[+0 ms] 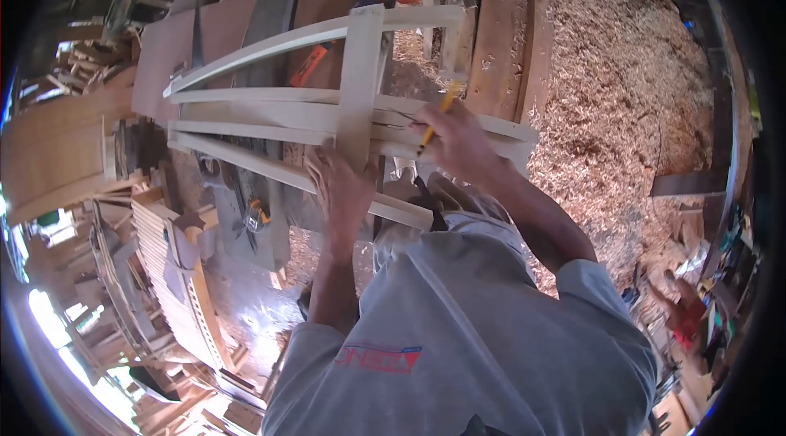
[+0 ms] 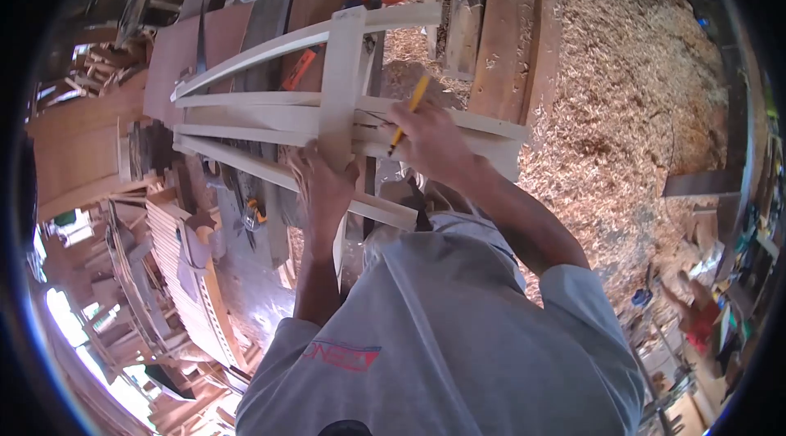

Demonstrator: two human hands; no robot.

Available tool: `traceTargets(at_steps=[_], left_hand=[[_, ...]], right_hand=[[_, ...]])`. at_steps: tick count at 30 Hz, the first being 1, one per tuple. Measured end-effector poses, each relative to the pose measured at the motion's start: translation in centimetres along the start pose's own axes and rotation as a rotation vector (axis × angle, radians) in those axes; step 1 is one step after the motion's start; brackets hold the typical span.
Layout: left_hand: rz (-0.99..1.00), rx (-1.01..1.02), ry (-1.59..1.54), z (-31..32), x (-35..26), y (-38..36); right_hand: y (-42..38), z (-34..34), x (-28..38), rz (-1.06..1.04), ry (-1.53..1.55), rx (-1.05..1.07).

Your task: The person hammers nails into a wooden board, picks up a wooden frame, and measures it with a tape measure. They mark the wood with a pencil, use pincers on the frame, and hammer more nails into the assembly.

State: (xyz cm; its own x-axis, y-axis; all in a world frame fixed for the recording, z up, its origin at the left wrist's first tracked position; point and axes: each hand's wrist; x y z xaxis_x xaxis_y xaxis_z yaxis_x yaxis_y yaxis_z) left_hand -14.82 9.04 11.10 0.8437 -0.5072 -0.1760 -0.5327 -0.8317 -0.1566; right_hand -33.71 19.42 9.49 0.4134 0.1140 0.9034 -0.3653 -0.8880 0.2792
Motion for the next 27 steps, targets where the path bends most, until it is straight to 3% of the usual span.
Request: traceTargets(at_steps=[2,4,6,12,18,21,27], left_hand=[[0.062,-0.182,0.014,0.3,-0.8,0.9],[0.120,-0.145,0.070,0.0,-1.2,2.0],[-0.057,0.124,-0.065,-1.0,-1.5,2.9],[-0.068,0.216,-0.238,-2.1,-0.9,3.8],[0.001,0.187,-0.258,-0.8,1.1,4.3],[0.015,0.134,-0.264,-0.5,1.4,4.2],[0.011,0.228,-0.425,-2.9,0.6,3.6]], right_hand=[[-0.2,1.9,-1.8,-0.046,-0.066,-0.048],[-0.3,2.7,-2.2,-0.036,-0.104,-0.050],[-0.3,3.0,-2.2,-0.045,-0.144,-0.050],[-0.6,4.6,-2.1,0.015,-0.062,-0.179],[-0.4,4.8,-2.4,-0.076,-0.069,-0.178],[-0.6,4.9,-2.1,-0.010,-0.047,-0.177],[-0.9,4.6,-1.4,0.031,-0.020,-0.120]])
Point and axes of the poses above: each hand's wrist, its own y-axis towards the middle knuckle, its own z-axis out of the palm, x = y × z, and after that the axes turned 14 degrees about y, right-handed
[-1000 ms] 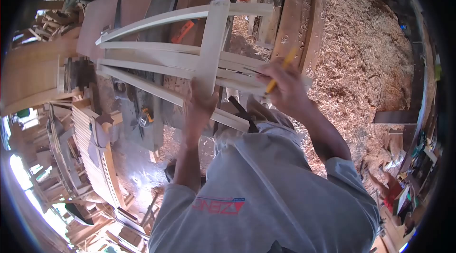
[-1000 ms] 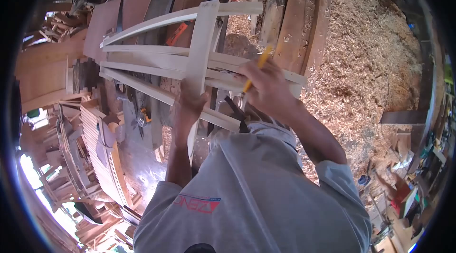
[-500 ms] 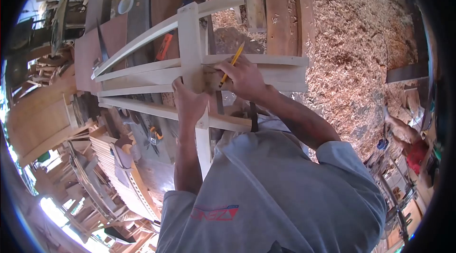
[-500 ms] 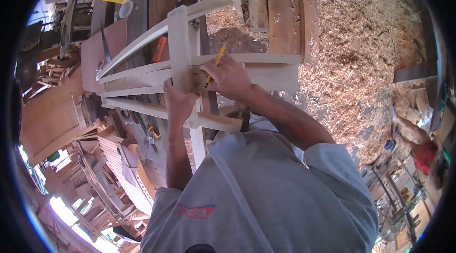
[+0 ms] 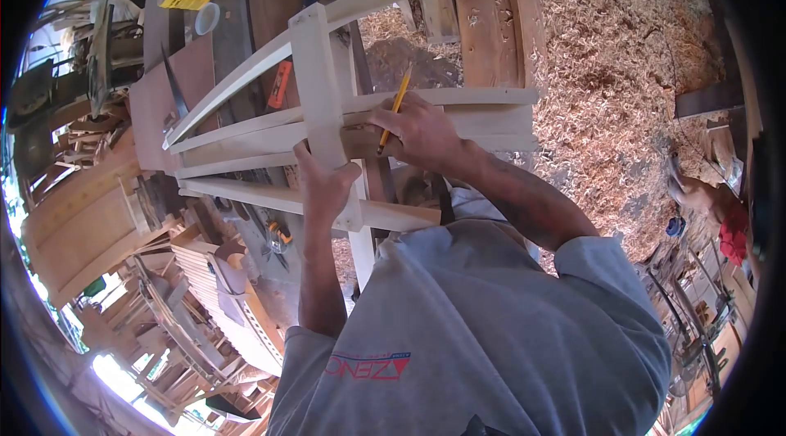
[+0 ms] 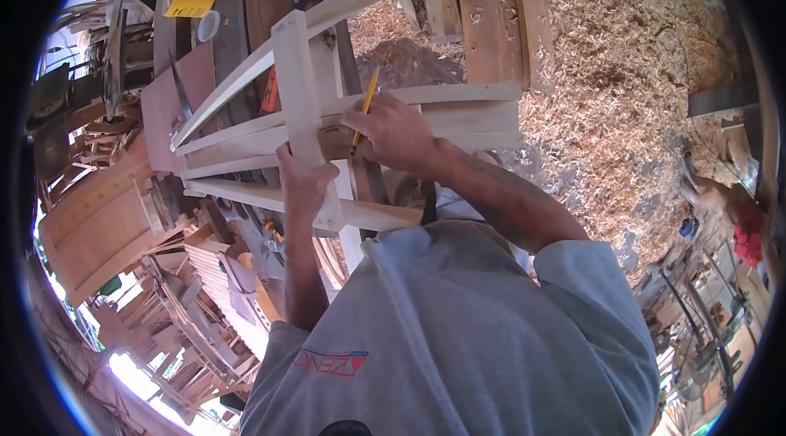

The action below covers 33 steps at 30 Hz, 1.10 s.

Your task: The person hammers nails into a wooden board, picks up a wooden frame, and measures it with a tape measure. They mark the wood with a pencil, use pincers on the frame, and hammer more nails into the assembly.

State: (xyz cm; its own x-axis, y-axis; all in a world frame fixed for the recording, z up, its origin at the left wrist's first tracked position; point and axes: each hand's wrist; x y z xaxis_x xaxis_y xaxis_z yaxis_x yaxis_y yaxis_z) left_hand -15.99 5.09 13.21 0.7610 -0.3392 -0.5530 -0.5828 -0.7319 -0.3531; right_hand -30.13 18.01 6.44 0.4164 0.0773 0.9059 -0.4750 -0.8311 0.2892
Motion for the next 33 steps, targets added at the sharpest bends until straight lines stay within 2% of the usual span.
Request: traceTargets(at_steps=[3,9,12,15,26,33], left_hand=[[0.061,-0.022,-0.010,-0.7,0.4,-0.3],[-0.006,0.039,0.062,-1.4,0.1,-0.6],[0.037,0.037,0.043,-1.2,1.0,-0.4],[0.047,0.033,-0.006,-1.1,1.2,-0.3],[0.037,0.059,-0.040,-1.2,0.9,-1.0],[0.030,0.077,-0.055,-1.3,0.7,-1.3]], right_hand=[[-0.4,0.3,-0.2,-0.030,-0.038,0.002],[-0.4,0.2,-0.4,-0.084,0.055,-0.073],[-0.5,0.7,-0.7,-0.086,0.053,-0.040],[-0.5,1.6,0.0,0.014,0.025,-0.057],[-1.2,3.0,-0.4,-0.111,0.059,-0.133],[-1.2,2.8,-0.2,-0.095,0.068,-0.116]])
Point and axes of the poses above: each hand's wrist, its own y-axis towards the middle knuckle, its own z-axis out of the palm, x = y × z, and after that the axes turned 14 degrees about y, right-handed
